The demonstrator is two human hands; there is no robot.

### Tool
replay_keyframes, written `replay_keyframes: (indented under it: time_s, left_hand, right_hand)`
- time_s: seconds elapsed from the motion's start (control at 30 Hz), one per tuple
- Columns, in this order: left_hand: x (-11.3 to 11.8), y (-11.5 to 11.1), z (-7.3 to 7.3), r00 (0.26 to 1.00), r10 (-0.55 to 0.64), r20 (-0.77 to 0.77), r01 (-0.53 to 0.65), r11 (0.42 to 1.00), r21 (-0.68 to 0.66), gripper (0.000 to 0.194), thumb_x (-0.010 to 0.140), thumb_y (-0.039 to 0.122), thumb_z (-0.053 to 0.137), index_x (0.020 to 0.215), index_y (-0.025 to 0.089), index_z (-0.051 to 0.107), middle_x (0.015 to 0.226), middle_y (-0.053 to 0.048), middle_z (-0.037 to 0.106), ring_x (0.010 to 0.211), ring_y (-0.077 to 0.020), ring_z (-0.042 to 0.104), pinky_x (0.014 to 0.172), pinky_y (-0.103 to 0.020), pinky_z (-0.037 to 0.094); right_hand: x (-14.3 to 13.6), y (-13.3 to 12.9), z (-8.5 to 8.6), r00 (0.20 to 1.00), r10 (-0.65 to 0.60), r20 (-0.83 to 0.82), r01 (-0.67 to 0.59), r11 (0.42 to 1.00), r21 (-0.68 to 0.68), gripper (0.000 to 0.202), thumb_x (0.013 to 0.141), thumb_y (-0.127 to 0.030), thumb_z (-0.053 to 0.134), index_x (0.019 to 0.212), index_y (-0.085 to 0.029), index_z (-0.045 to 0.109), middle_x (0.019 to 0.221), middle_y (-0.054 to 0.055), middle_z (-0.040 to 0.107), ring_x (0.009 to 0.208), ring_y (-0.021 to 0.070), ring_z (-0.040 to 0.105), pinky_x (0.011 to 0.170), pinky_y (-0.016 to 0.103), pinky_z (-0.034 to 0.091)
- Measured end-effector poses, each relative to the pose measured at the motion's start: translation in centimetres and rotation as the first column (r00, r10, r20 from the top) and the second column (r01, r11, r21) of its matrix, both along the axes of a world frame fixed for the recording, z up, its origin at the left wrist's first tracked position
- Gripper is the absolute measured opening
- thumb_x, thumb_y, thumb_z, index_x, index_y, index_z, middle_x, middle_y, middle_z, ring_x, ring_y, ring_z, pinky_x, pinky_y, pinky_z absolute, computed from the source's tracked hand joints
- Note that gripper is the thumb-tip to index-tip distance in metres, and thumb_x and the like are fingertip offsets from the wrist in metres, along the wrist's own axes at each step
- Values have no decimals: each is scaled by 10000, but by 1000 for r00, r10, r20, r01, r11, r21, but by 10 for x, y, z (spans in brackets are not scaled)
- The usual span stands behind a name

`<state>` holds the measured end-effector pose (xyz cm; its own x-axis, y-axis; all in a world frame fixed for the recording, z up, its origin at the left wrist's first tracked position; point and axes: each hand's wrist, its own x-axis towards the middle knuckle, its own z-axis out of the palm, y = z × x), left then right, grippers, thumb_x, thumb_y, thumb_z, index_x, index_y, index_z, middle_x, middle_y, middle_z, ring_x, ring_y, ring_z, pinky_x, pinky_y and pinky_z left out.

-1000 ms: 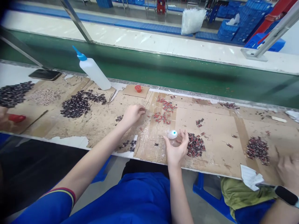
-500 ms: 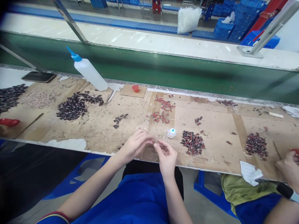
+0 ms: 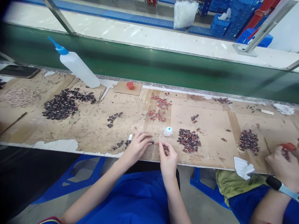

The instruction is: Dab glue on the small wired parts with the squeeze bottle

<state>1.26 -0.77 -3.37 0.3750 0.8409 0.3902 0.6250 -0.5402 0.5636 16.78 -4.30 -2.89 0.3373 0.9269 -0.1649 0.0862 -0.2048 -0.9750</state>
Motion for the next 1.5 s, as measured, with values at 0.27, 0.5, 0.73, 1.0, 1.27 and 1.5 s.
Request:
replay_keyframes:
  time_s: [0.27,0.5,0.73,1.0,1.27,1.5]
  left_hand:
    - [1,-5,14,984,10,176,2,998,-64,186,957,195,478,950,184,663,864,-62,719,805,-182,659,732,-316,560]
    - [1,-6,20,958,-37,285,49,998,-38,192,947,201,509,938,183,700,840,-62,742,802,-177,674,718,-303,566]
    - [0,-6,26,907,19,421,81,972,-219,167,916,234,569,905,203,732,823,-60,751,790,-182,679,731,-315,569]
    - [2,-8,26,774,231,590,218,777,-591,181,796,305,707,911,176,760,895,-78,776,833,-211,728,791,-328,598]
    - [1,-10,32,783,298,546,134,777,-615,134,784,281,708,852,180,766,866,-61,781,836,-215,733,827,-339,599]
    - [4,-9,28,726,319,609,230,722,-653,161,748,271,723,863,166,764,878,-73,779,825,-211,731,787,-314,599]
  right_hand:
    - [-10,-3,12,998,50,27,-51,997,55,257,813,-418,642,878,-178,705,881,82,749,830,217,716,807,375,582]
    - [-10,-5,14,980,78,184,-101,988,121,204,850,-369,618,875,-191,715,885,74,727,827,201,694,803,365,566]
    - [-12,-7,19,982,106,158,-127,983,130,223,857,-373,609,910,-181,709,877,79,747,792,197,715,773,344,588]
    - [-9,-7,19,953,84,290,-153,963,222,177,861,-323,613,899,-191,724,854,70,754,783,205,720,769,349,593]
    - [-9,-5,24,897,67,437,-236,909,345,150,880,-224,587,923,-198,728,856,62,758,760,185,729,723,298,611]
    - [-9,-4,21,819,-3,573,-280,871,404,179,911,-196,544,958,-196,717,853,68,756,780,181,729,733,291,609]
